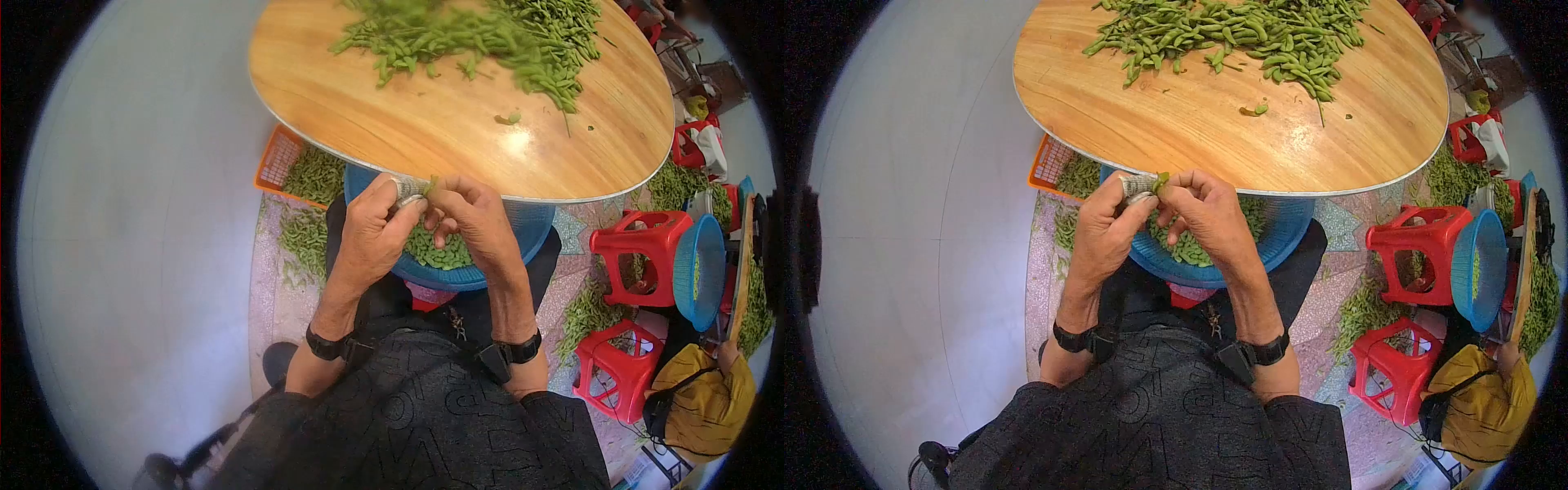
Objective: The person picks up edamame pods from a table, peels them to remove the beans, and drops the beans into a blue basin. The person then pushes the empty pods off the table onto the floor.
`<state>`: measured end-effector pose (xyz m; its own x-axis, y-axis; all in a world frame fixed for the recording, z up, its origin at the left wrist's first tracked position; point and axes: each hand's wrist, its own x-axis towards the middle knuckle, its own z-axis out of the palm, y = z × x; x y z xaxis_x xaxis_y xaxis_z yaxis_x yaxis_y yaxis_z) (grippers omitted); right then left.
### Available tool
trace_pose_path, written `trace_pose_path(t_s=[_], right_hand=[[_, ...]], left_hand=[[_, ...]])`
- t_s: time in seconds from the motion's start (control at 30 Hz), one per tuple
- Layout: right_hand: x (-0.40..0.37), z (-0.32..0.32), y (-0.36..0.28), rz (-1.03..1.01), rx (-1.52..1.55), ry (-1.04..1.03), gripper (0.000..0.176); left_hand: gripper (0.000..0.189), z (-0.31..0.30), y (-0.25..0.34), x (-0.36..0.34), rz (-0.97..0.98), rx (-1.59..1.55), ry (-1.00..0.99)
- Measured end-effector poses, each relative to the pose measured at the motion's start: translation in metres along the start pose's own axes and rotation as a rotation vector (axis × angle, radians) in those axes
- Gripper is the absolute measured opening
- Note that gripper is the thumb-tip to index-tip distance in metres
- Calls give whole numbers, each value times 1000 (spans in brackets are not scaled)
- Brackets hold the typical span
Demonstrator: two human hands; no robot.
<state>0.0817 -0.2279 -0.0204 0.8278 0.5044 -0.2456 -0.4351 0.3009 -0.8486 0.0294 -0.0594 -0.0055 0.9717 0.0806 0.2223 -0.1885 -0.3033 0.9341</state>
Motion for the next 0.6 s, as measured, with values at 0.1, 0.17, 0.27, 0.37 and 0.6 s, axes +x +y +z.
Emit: trace_pose_path(t_s=[0.1, 0.17, 0.27, 0.37, 0.6], right_hand=[[-1, 3, -3, -21, -31, 13, 18], [0, 4, -3, -48, -119, 14, 18], [0, 3, -8, -10, -226, -14, 24], [0, 7, -10, -26, -276, -6, 27], [-5, 16, -16, -25, -359, -23, 32]], left_hand=[[15, -2, 6, -2, -62, -39, -16], [13, -3, 6, -5, -98, -60, -21], [9, -5, 11, -8, -185, -118, -26], [6, -5, 12, -11, -253, -202, -17], [10, -9, 18, -14, -364, -306, -13]])
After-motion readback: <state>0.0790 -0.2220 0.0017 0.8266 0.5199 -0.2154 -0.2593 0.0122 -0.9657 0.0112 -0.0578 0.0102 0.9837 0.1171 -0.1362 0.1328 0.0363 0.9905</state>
